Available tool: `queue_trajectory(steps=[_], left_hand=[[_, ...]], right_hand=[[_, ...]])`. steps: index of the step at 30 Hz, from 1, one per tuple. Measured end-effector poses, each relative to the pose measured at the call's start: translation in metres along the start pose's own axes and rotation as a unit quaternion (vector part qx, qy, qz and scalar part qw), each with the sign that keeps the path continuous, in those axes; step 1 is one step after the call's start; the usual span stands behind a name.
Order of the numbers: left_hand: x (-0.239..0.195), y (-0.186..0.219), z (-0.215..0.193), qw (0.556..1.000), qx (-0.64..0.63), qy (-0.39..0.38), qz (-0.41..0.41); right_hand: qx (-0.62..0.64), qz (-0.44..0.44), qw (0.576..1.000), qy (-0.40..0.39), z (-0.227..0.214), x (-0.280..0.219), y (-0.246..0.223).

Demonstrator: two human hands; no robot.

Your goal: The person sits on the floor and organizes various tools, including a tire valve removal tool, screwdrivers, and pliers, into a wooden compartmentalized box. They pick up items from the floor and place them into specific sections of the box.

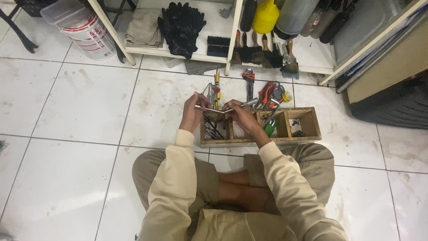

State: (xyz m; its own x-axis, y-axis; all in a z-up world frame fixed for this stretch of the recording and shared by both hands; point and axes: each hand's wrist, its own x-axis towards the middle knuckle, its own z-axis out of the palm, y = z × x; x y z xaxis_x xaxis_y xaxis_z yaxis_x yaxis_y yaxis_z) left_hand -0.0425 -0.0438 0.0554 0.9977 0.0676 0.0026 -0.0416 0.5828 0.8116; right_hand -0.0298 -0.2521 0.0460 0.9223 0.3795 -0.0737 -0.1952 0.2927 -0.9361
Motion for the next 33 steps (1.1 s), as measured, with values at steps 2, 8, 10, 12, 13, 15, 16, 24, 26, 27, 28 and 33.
queue_trajectory(steps=[2,8,10,12,13,15,16,24,26,27,28,33], left_hand=[[-0.001,0.004,0.004,0.997,-0.075,-0.002,0.004],[0.0,0.01,-0.006,0.979,-0.203,-0.016,-0.009],[0.001,0.007,-0.008,0.977,-0.214,-0.018,-0.014],[0.002,0.007,-0.005,0.975,-0.218,-0.024,-0.016],[0.0,0.005,-0.005,0.975,-0.219,-0.025,-0.017],[0.003,0.004,-0.007,0.972,-0.235,-0.029,-0.01],[0.004,0.004,-0.007,0.972,-0.235,-0.029,-0.01],[0.009,-0.009,-0.015,0.953,-0.3,0.033,0.022],[0.012,-0.014,-0.019,0.952,-0.302,0.041,0.017],[0.013,-0.017,-0.022,0.951,-0.304,0.05,0.014],[0.013,-0.017,-0.021,0.951,-0.304,0.051,0.013],[0.018,-0.034,-0.033,0.944,-0.32,0.084,0.004]], right_hand=[[0.021,0.0,1.0,-0.023,-0.002,-0.001,0.003],[0.119,-0.017,0.992,-0.037,-0.012,-0.013,-0.005],[0.125,-0.032,0.991,-0.023,-0.017,-0.014,-0.008],[0.094,-0.07,0.993,-0.004,-0.02,-0.013,-0.012],[0.093,-0.07,0.993,-0.002,-0.02,-0.017,-0.017],[0.049,-0.077,0.996,-0.01,-0.02,-0.02,-0.028],[0.049,-0.078,0.996,-0.01,-0.019,-0.022,-0.032],[0.051,-0.06,0.997,-0.026,-0.015,-0.039,-0.036],[0.057,-0.06,0.996,-0.025,-0.024,-0.04,-0.024],[0.064,-0.058,0.996,-0.024,-0.027,-0.04,-0.018],[0.064,-0.058,0.996,-0.023,-0.031,-0.043,-0.016],[0.067,-0.005,0.992,-0.106,-0.029,-0.065,-0.023]])
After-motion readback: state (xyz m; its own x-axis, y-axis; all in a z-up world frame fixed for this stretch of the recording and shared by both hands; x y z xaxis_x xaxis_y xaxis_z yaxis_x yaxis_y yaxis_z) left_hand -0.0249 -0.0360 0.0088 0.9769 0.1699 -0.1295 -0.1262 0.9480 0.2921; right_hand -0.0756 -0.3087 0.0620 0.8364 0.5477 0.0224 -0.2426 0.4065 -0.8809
